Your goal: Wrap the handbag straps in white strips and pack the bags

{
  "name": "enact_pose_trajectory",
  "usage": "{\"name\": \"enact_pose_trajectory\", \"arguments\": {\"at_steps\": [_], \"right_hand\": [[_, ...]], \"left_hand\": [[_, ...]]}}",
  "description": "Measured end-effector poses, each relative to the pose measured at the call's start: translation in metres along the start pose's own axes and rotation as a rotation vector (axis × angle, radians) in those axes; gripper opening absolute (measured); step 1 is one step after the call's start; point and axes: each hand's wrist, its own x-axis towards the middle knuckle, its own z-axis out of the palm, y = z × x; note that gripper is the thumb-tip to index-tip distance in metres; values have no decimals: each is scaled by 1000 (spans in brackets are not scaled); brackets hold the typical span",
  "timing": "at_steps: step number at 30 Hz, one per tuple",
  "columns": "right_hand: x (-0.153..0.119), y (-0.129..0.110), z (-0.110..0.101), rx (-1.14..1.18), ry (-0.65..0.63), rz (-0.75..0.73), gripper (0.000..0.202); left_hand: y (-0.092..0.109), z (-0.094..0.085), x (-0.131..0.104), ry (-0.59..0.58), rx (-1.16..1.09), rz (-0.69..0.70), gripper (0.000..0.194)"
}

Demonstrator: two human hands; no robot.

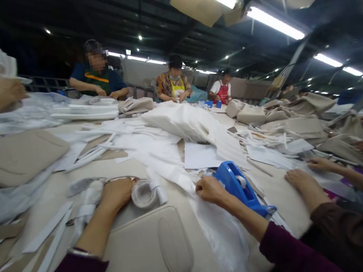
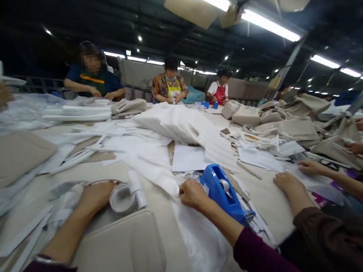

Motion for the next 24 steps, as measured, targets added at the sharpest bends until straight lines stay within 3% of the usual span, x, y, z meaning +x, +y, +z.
{"name": "enact_pose_trajectory", "arguments": {"at_steps": [8,15,20,24], "right_hand": [[5,-8,-24,-212,-38,-85,22],[4,-17,-34,-339,79,4,20],[-15,-30,-38,-340,197,-102,21],[-48,-45,-31,-301,168,-103,27]], "left_hand": [[4,0,-3,32,147,-10,45],[5,-3,-6,53,95,-42,46],[0,-1,-4,59,36,13,41],[-3,2,-1,98,-7,2,46]]}}
